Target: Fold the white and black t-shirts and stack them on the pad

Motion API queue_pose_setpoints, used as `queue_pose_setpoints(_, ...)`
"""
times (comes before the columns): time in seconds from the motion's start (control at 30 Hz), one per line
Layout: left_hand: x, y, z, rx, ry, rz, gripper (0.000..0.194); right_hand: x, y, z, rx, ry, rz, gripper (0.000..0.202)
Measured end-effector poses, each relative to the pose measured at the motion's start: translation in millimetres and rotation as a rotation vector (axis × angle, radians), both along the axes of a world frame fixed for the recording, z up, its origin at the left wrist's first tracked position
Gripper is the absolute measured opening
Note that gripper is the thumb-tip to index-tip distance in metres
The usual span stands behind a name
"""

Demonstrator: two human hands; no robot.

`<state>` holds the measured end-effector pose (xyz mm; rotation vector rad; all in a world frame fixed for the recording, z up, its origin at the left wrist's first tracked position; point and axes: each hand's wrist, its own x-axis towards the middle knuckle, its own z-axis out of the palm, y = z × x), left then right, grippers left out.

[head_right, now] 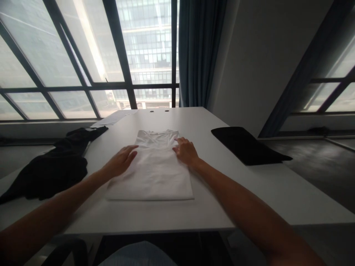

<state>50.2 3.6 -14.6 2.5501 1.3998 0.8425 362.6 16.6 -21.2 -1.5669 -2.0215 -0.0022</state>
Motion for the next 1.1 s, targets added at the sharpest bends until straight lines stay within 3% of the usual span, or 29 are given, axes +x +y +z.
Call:
queue_pose_setpoints(0.1, 24.6, -33.8, -12.0, -0.127, 0.103, -0.282, 0.056, -24.6, -20.6, -3.6, -0.045, -0.024, 0.192, 0.057)
queue_pose_setpoints(0.23, 35.4, -46.4, -31.5, -0.171, 0.189, -0.342, 0.056, -46.7, -33.1, -19.9, -0.196, -0.121, 0.308, 0.064)
queue_pose_setpoints(0.37, 21.0, -27.1, -37.1, -0.214, 0.225, -0.285, 0.065, -40.1, -24.5, -28.1, -0.3, -0.186, 0.295, 0.068)
queue_pose_setpoints(0.6, -26.0, 30.1, -34.6, -0.267, 0.207, -0.196, 0.069, 0.1, 7.6, -31.5, -0.335, -0.191, 0.185, 0.067)
queue_pose_setpoints(0.73, -49.9, 48.2, -31.8, -0.291, 0.133, -0.238, 0.07, 26.9, 19.3, -34.6, -0.369, -0.166, 0.074, 0.061)
queue_pose_setpoints(0.9, -80.3, 47.9, -12.9, -0.381, 0.037, -0.308, 0.055, 62.9, 17.6, -18.7, -0.361, -0.204, 0.057, 0.055)
queue_pose_setpoints(1.0, -89.6, 42.4, -3.8, -0.441, 0.038, -0.323, 0.041, 75.1, 9.5, -0.6, -0.395, -0.251, 0.189, 0.06)
queue_pose_setpoints(1.1, -85.0, 39.6, -3.6, -0.458, 0.026, -0.347, 0.035, 74.3, 2.1, 11.9, -0.446, -0.199, 0.361, 0.047)
